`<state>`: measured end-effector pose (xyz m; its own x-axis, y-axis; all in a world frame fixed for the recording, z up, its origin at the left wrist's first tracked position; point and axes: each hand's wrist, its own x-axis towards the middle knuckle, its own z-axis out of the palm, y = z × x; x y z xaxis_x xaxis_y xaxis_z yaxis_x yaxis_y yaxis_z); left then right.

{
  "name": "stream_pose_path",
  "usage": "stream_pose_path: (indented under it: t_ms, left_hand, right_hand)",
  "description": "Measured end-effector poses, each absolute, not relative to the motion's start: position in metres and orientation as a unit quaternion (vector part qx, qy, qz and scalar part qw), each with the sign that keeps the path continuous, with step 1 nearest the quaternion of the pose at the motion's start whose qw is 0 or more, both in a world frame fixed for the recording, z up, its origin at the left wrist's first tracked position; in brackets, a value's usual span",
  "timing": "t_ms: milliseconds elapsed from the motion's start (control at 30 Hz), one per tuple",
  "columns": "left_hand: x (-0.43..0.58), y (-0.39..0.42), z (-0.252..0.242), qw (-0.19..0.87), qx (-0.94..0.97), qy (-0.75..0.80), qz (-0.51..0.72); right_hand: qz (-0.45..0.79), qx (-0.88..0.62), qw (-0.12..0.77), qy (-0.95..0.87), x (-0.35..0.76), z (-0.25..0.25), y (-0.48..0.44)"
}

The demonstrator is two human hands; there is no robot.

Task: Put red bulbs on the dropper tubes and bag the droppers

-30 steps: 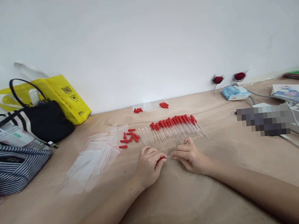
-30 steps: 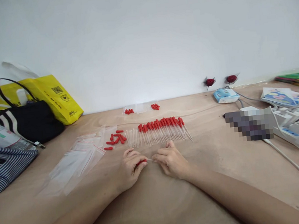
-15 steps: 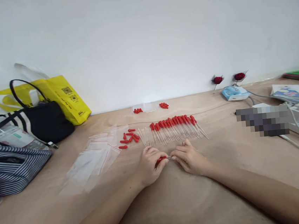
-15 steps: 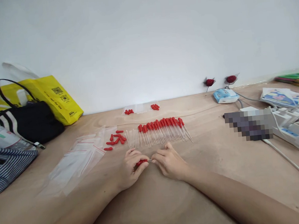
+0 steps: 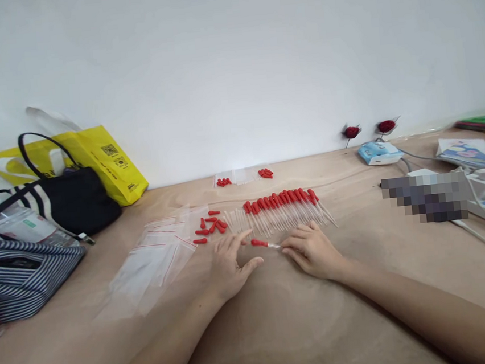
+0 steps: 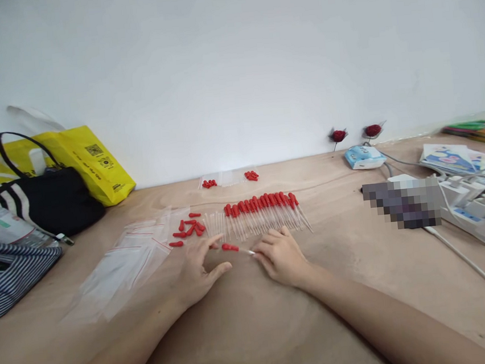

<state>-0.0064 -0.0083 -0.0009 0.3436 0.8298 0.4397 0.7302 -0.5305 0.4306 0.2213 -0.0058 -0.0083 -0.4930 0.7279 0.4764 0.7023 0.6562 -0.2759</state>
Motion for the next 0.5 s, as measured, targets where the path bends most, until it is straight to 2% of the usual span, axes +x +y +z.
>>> stream_pose_path:
  t_ms: [100, 233, 500]
  left_hand:
    - [-0.009, -0.006, -0.005, 0.096, 0.778, 0.525, 0.332]
    - [-0.009, -0.005, -0.005, 0.134, 0.787, 0.528, 0.289]
    - [-0.008, -0.006, 0.002, 0.143, 0.803, 0.515, 0.264]
  right_hand:
    - [0.076, -0.507, 0.323, -0.795, 0.213, -0.008, 0.013]
    - [0.122, -0.603, 0.332, -0.715, 0.191, -0.004, 0.041]
    - [0.098, -0.689, 0.311, -0.648, 0.156, -0.002, 0.059]
